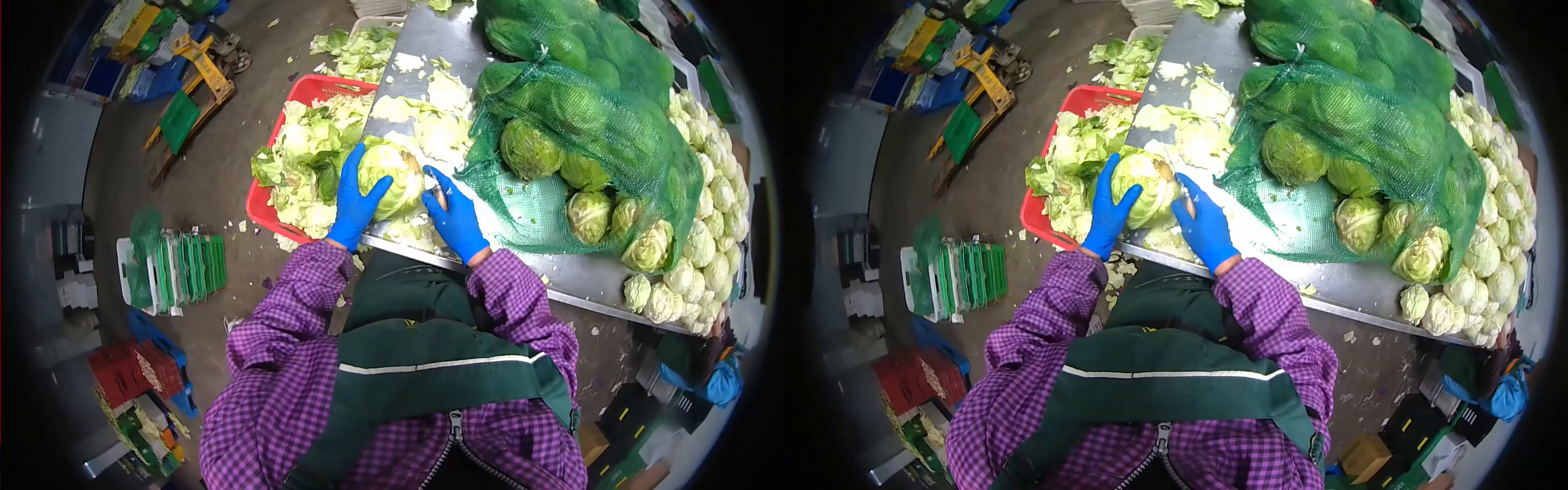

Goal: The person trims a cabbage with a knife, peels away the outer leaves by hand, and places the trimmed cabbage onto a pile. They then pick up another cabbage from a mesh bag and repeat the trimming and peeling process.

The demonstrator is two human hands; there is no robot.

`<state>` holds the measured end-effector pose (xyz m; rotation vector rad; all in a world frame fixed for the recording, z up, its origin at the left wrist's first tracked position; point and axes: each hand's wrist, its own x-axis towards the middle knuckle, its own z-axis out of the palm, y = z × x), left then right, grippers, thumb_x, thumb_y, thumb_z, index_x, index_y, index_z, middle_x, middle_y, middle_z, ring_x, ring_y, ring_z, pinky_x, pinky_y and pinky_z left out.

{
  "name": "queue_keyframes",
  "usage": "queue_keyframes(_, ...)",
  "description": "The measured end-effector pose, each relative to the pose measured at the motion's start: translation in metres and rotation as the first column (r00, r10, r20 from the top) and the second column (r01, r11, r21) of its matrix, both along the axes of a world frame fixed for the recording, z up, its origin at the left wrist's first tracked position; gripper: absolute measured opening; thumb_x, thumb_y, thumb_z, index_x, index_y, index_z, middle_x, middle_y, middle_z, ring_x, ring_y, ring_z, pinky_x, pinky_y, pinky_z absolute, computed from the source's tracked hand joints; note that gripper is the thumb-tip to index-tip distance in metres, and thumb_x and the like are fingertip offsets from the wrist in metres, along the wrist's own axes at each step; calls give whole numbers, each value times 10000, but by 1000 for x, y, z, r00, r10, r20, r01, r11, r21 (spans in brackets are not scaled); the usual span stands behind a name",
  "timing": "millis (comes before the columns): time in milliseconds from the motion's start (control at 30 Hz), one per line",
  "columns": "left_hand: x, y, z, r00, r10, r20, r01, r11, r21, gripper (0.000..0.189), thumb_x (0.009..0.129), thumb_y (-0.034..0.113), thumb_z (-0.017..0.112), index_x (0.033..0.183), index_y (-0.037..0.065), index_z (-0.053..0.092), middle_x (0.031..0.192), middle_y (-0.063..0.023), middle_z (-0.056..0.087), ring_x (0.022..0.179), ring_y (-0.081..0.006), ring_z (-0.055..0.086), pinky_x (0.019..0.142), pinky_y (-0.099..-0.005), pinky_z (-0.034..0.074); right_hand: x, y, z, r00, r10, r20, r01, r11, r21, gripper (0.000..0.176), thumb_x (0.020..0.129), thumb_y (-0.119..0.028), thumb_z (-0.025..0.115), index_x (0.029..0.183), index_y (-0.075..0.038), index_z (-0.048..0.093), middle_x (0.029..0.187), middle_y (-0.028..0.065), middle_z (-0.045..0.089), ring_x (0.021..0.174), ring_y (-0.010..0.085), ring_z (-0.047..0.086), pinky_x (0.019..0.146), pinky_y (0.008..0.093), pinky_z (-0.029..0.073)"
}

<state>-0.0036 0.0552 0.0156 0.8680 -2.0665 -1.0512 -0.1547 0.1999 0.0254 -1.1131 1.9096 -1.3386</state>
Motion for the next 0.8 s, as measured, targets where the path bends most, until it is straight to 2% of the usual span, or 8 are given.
queue_keyframes(67, -18, -5, 1, 997, 70, 7, -71, 995, 76, 746, 764, 311, 762, 1354, 13, 415, 1338, -197, 459, 1236, -309, 448, 1041, -392, 353, 9, 12, -14, 998, -45, -34, 47, 995, 90, 403, 882, -250, 588, 1255, -105, 539, 1080, 208, 637, 1007, 360, 621, 853, 404, 488)
queue_keyframes(100, -24, -5, 0, 993, 114, 18, -115, 986, 120, 711, 777, 299, 752, 1345, 12, 435, 1318, -193, 485, 1210, -305, 480, 1026, -387, 374, 11, 14, -18, 994, -62, 90, 50, 990, 129, 370, 883, -260, 586, 1218, -105, 563, 1017, 200, 655, 960, 361, 634, 823, 405, 497)
queue_keyframes(300, -48, -12, 1, 971, 161, 176, -169, 985, 30, 610, 834, 430, 658, 1308, 77, 504, 1258, -218, 530, 1163, -358, 509, 980, -411, 403, 5, 13, -10, 1000, -31, 5, 30, 989, 142, 220, 902, -259, 560, 1036, -85, 570, 815, 184, 658, 744, 382, 643, 666, 445, 508)
queue_keyframes(367, -50, -12, 2, 958, 181, 224, -196, 979, 48, 610, 845, 449, 636, 1310, 79, 502, 1254, -223, 533, 1154, -363, 515, 972, -412, 408, 2, 8, -18, 985, -14, -173, 43, 985, 164, 196, 913, -261, 545, 1015, -94, 545, 778, 183, 648, 704, 385, 636, 631, 462, 500)
queue_keyframes(500, -55, -10, 2, 945, 193, 264, -180, 981, -72, 605, 852, 474, 617, 1299, 79, 516, 1233, -224, 548, 1143, -360, 527, 961, -411, 415, -17, -4, -22, 956, 50, -288, 14, 976, 216, 179, 915, -256, 531, 1014, -107, 524, 797, 174, 647, 683, 383, 628, 620, 473, 493)
queue_keyframes(567, -58, -18, 3, 936, 202, 287, -232, 970, 75, 595, 852, 490, 608, 1285, 87, 535, 1210, -223, 565, 1133, -355, 536, 954, -412, 419, -17, -4, -19, 966, 54, -254, -8, 984, 180, 168, 915, -243, 518, 1007, -102, 517, 819, 168, 646, 685, 385, 623, 617, 482, 489)
queue_keyframes(667, -65, -16, 8, 919, 221, 325, -257, 964, 71, 589, 850, 496, 608, 1277, 96, 546, 1215, -215, 568, 1132, -345, 542, 954, -404, 419, -26, -7, -26, 950, 115, -291, -49, 973, 225, 168, 916, -219, 485, 1034, -103, 513, 814, 186, 637, 712, 386, 623, 635, 488, 491)
queue_keyframes(800, -71, -18, 14, 902, 226, 367, -263, 964, 51, 574, 849, 464, 623, 1267, 78, 553, 1211, -201, 582, 1118, -332, 561, 948, -395, 430, -39, -23, -38, 969, 212, -123, -144, 899, 414, 223, 919, -240, 445, 1063, -83, 510, 858, 212, 644, 758, 410, 624, 663, 500, 489)
